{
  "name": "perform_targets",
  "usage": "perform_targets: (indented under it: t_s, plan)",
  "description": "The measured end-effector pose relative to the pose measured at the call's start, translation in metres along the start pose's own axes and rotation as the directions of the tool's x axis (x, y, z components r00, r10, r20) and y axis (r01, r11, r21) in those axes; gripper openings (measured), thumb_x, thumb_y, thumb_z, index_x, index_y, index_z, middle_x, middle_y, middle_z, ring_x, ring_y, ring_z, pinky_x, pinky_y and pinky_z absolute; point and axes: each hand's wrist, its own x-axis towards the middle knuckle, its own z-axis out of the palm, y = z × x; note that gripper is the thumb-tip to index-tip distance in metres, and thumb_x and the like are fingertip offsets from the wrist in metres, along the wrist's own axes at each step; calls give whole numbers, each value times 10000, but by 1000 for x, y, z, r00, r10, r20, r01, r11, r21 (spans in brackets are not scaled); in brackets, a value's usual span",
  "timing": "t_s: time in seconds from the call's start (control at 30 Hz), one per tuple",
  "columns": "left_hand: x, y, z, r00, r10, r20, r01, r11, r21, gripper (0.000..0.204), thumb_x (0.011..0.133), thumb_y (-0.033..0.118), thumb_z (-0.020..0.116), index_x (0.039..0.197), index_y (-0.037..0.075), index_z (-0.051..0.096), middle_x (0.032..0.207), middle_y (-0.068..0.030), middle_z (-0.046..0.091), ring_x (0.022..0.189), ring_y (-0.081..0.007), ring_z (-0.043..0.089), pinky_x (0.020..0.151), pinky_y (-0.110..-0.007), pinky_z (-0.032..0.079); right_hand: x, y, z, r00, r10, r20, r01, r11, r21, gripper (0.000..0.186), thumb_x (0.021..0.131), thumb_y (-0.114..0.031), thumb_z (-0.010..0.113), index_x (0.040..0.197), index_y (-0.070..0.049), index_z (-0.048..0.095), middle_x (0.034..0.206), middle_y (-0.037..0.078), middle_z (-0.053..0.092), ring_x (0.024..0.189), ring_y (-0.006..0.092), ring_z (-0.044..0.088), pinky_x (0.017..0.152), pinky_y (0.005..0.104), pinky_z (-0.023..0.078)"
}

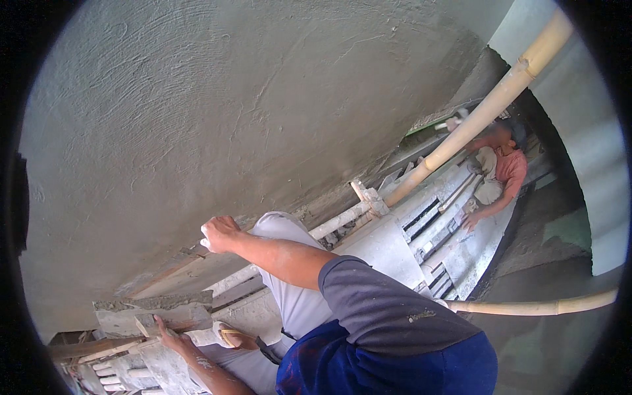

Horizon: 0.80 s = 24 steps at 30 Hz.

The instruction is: The person touches the wall surface with their hand and smooths plaster over the wall using a plastering trowel.

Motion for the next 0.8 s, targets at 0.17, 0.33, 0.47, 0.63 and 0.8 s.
perform_targets:
  t_s: [0.17, 0.33, 0.47, 0.63, 0.8]
  plan:
    - [8, -4, -7, 1000, 11, 21, -11, 1000, -15, 669, 748, 272, 786, 1253, -64, 505, 1234, -156, 541, 1063, -264, 550, 912, -421, 462, 1, 0, 2, 1000, 7, 13, -7, 1000, -2, 307, 818, -315, 640, 860, -13, 679, 849, 202, 675, 846, 382, 653, 765, 475, 507]
    - [-5, 5, 6, 1000, -2, -15, 3, 1000, 6, 647, 749, 272, 788, 1229, -71, 522, 1231, -159, 543, 1062, -265, 550, 911, -419, 465, 2, 5, 5, 999, -16, -29, 16, 1000, -3, 310, 813, -318, 631, 828, -10, 670, 820, 209, 668, 817, 388, 651, 742, 487, 500]
    - [-5, 5, 6, 1000, -11, -19, 11, 1000, 2, 637, 757, 250, 788, 1236, -69, 515, 1235, -155, 543, 1061, -263, 552, 910, -417, 469, 2, 5, 6, 998, -38, -57, 39, 999, 10, 314, 808, -318, 620, 795, -7, 660, 795, 215, 661, 791, 393, 649, 723, 493, 493]
    - [8, -3, -6, 1000, 3, 2, -3, 1000, -26, 633, 759, 240, 786, 1241, -66, 512, 1237, -150, 545, 1065, -261, 552, 913, -418, 468, 3, 3, 6, 999, -28, -32, 28, 1000, 8, 313, 813, -319, 630, 823, -9, 667, 818, 212, 666, 816, 391, 649, 740, 489, 498]
    - [4, -4, -1, 999, 53, 10, -53, 998, -20, 634, 761, 242, 786, 1244, -64, 510, 1238, -148, 545, 1067, -261, 552, 916, -417, 467, 2, 7, 8, 996, -53, -71, 54, 998, 11, 314, 813, -323, 620, 799, -12, 661, 782, 215, 660, 778, 396, 649, 709, 497, 496]
